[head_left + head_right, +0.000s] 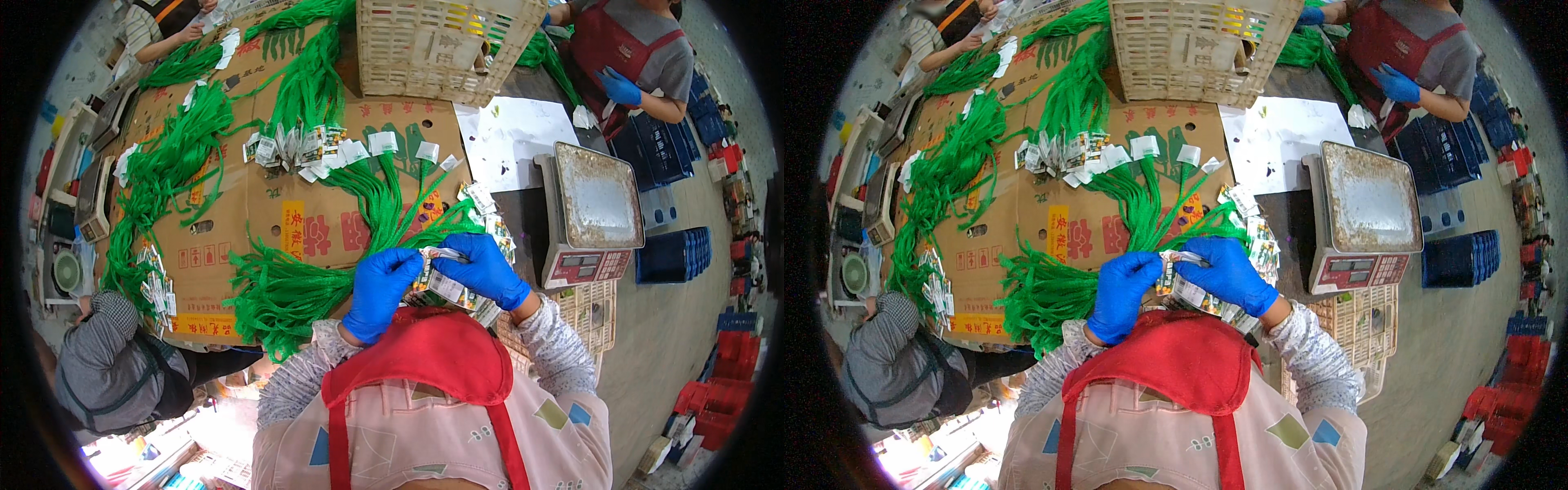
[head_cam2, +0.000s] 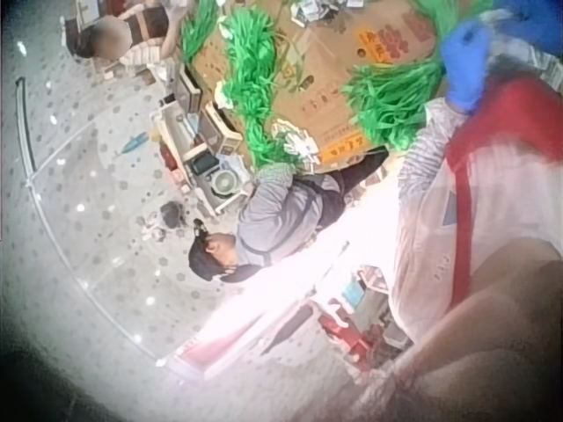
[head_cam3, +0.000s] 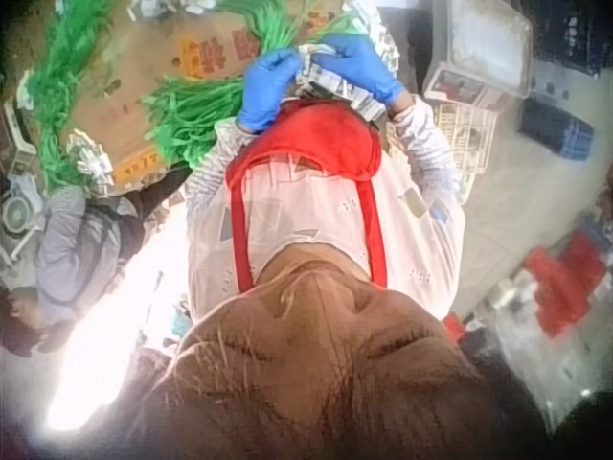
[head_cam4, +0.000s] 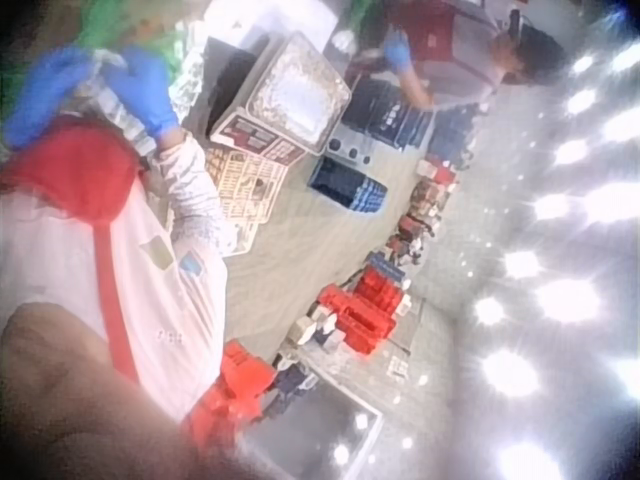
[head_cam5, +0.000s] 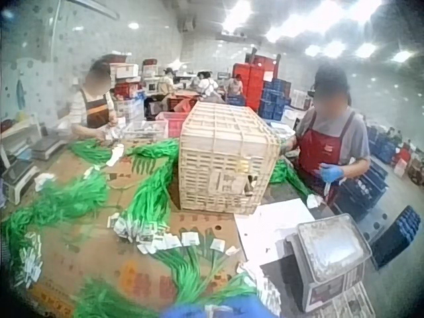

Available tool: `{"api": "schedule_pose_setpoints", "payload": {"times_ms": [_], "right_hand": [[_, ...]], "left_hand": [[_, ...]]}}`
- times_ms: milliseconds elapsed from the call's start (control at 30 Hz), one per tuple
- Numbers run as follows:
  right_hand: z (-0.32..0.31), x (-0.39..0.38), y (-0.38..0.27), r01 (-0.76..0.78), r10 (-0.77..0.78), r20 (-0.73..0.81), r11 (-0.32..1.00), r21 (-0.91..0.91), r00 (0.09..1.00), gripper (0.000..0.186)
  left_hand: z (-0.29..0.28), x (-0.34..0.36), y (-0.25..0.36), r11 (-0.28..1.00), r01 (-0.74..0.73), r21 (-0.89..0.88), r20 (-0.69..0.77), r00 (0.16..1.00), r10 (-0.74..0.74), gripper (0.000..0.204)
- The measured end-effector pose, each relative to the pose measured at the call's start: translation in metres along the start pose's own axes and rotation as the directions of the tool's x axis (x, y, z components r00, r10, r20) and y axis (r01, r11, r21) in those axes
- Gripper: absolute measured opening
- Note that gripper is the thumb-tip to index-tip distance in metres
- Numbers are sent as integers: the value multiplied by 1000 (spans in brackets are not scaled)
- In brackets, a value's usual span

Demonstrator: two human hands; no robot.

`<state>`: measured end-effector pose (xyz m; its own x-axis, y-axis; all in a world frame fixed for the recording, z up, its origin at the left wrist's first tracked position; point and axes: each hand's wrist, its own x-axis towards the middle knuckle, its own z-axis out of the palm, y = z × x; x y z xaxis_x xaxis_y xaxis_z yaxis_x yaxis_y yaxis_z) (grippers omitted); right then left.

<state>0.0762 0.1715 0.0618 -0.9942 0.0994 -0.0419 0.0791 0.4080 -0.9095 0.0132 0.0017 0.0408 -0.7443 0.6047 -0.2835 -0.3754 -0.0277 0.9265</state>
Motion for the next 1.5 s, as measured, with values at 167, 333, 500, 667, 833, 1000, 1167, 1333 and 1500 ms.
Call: {"api": "schedule_pose_setpoints", "payload": {"times_ms": [167, 333, 500, 667, 833, 1000, 1167, 1333, 1500], "right_hand": [[-6, -1, 5, -56, 57, 97, 998, -21, 994, 24], [-9, -9, 2, -169, 164, 68, 983, 69, 984, 26], [-7, -9, 9, -143, 141, 37, 988, 50, 989, 24], [-5, -11, 15, -109, 108, 27, 994, 29, 994, 25], [-9, -15, 16, -129, 129, 16, 992, -10, 992, 28], [-20, -19, 26, -225, 233, -24, 959, 170, 972, 28], [-17, -14, 20, -261, 275, -2, 914, 311, 961, 22], [-14, -11, 11, -292, 330, -8, 844, 450, 944, 18], [-3, -5, 17, -225, 287, -77, 869, 441, 955, 18]], "left_hand": [[-1, 4, -9, 999, -38, 23, -88, 995, 40, 14], [3, 7, -21, 925, -288, 247, -117, 939, 323, 13], [5, 11, -15, 776, -429, 462, -32, 866, 498, 14], [0, 14, -26, 691, -438, 574, 10, 848, 529, 13], [3, 12, -25, 744, -433, 508, -32, 854, 519, 13], [-13, 23, -19, 899, -307, 313, -102, 930, 354, 13], [-14, 29, -27, 943, -202, 265, -56, 973, 224, 27], [-14, 32, -26, 677, -378, 632, 99, 905, 413, 50], [2, 21, 2, 939, -299, 172, 238, 937, 255, 48]]}}
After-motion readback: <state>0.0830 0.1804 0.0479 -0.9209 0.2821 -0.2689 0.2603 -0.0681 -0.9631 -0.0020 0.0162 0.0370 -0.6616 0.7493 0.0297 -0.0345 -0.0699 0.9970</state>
